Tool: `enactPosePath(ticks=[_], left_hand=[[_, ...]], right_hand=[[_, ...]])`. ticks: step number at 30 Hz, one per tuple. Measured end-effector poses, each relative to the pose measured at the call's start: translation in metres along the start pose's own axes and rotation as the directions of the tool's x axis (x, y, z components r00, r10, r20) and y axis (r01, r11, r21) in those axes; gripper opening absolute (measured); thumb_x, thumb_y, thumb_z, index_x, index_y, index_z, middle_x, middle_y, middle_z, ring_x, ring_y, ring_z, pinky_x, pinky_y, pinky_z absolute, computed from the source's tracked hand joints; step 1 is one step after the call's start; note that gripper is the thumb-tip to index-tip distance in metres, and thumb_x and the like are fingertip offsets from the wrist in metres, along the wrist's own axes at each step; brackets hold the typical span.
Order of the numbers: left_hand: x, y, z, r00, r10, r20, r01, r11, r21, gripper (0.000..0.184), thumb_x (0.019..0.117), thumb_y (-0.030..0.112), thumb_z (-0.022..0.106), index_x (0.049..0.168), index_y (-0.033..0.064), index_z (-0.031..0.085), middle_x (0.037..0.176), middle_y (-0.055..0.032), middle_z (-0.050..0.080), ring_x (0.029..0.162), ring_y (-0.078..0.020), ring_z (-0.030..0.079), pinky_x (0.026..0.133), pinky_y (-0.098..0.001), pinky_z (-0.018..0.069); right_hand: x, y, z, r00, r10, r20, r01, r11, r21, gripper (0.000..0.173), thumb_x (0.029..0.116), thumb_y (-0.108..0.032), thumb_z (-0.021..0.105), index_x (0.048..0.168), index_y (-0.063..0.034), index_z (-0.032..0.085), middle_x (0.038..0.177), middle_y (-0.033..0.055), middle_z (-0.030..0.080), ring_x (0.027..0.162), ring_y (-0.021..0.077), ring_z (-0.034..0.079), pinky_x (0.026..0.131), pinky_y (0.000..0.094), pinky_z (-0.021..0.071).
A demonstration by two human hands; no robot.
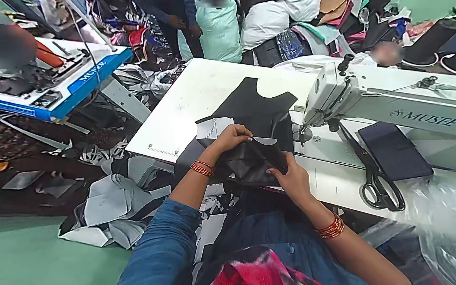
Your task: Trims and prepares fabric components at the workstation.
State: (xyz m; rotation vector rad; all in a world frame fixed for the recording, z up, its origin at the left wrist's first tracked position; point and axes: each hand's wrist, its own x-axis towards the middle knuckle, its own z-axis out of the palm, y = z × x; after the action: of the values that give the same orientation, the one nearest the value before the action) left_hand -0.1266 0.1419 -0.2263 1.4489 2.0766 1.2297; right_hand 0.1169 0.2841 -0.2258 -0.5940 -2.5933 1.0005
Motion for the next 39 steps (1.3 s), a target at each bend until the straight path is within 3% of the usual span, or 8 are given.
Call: enactPosePath(ticks=[5,9,15,18,22,28,33,39], left_hand=[[-0.002,-0.006,0.005,0.998,0.043,-0.055,-0.045,0.999,-0.029,0.007,0.0903,0.0,0.071,0.095,-0.0033,0.075,0.095,-0.0105,0.071,0.095,-0.0133,0.066,0.091,-0.0312,0.052],[-0.004,-0.008,0.008,0.996,0.031,-0.079,-0.036,0.998,-0.059,0.007,0.0901,0.0,0.071,0.094,-0.003,0.075,0.095,-0.0089,0.071,0.093,-0.0106,0.065,0.09,-0.0284,0.052],[-0.005,-0.011,0.01,0.994,0.049,-0.1,-0.054,0.997,-0.051,0.007,0.0897,0.0,0.071,0.093,-0.0032,0.075,0.093,-0.009,0.07,0.094,-0.0115,0.064,0.09,-0.0291,0.0515],[-0.007,-0.013,0.011,0.993,0.049,-0.107,-0.055,0.997,-0.048,0.006,0.0897,0.001,0.071,0.093,-0.002,0.076,0.093,-0.0091,0.07,0.094,-0.0133,0.065,0.09,-0.032,0.052],[-0.013,-0.022,0.015,0.988,0.106,-0.115,-0.109,0.994,-0.023,0.005,0.0905,0.006,0.072,0.092,0.0038,0.076,0.095,-0.0068,0.071,0.095,-0.0159,0.066,0.09,-0.0344,0.0531],[-0.006,-0.012,0.015,0.99,0.09,-0.109,-0.096,0.995,-0.042,0.006,0.0883,0.0,0.072,0.092,-0.0015,0.076,0.091,-0.0077,0.07,0.094,-0.0123,0.064,0.091,-0.0301,0.0504],[-0.007,-0.011,0.015,0.99,0.091,-0.109,-0.096,0.994,-0.045,0.006,0.089,0.001,0.071,0.092,-0.0016,0.076,0.09,-0.0075,0.07,0.093,-0.0119,0.063,0.09,-0.0298,0.0499],[-0.006,-0.015,0.015,0.987,0.108,-0.116,-0.115,0.992,-0.051,0.007,0.0882,0.001,0.071,0.093,-0.0022,0.076,0.091,-0.0083,0.07,0.095,-0.0135,0.064,0.092,-0.0321,0.0507]], right_hand=[[0.003,0.004,0.011,0.984,-0.107,-0.142,0.094,0.991,-0.098,0.037,0.0914,-0.026,0.074,0.115,0.0023,0.071,0.084,0.0188,0.074,0.073,0.0379,0.073,0.063,0.0573,0.0543],[0.001,0.01,0.015,0.966,-0.159,-0.204,0.144,0.986,-0.087,0.032,0.091,-0.024,0.072,0.109,0.0027,0.073,0.079,0.0162,0.074,0.067,0.0336,0.072,0.058,0.0541,0.0545],[0.001,0.015,0.012,0.964,-0.159,-0.212,0.167,0.986,0.021,0.031,0.0967,-0.023,0.066,0.111,0.0031,0.073,0.084,0.0152,0.075,0.072,0.0304,0.074,0.064,0.0502,0.0572],[-0.008,0.026,0.011,0.951,-0.182,-0.251,0.217,0.969,0.115,0.029,0.0984,-0.017,0.064,0.116,0.0037,0.072,0.099,0.0143,0.078,0.087,0.0229,0.077,0.078,0.0406,0.0615],[-0.027,0.042,0.003,0.918,-0.244,-0.314,0.296,0.946,0.13,0.021,0.0977,-0.014,0.065,0.108,0.0021,0.075,0.098,0.011,0.078,0.089,0.0136,0.076,0.082,0.0273,0.0613],[-0.029,0.046,-0.002,0.89,-0.304,-0.341,0.325,0.946,0.007,0.022,0.097,-0.02,0.067,0.097,0.0003,0.075,0.086,0.0095,0.075,0.08,0.0145,0.073,0.075,0.0257,0.0594],[-0.041,0.04,-0.009,0.932,-0.27,-0.24,0.25,0.962,-0.109,0.038,0.0879,-0.035,0.075,0.106,-0.001,0.076,0.092,0.0114,0.074,0.083,0.0287,0.068,0.075,0.0414,0.055],[-0.039,0.044,0.002,0.939,-0.196,-0.283,0.196,0.98,-0.028,0.017,0.0888,-0.019,0.071,0.091,-0.0034,0.077,0.083,0.0079,0.072,0.079,0.0226,0.067,0.072,0.0352,0.0544]])
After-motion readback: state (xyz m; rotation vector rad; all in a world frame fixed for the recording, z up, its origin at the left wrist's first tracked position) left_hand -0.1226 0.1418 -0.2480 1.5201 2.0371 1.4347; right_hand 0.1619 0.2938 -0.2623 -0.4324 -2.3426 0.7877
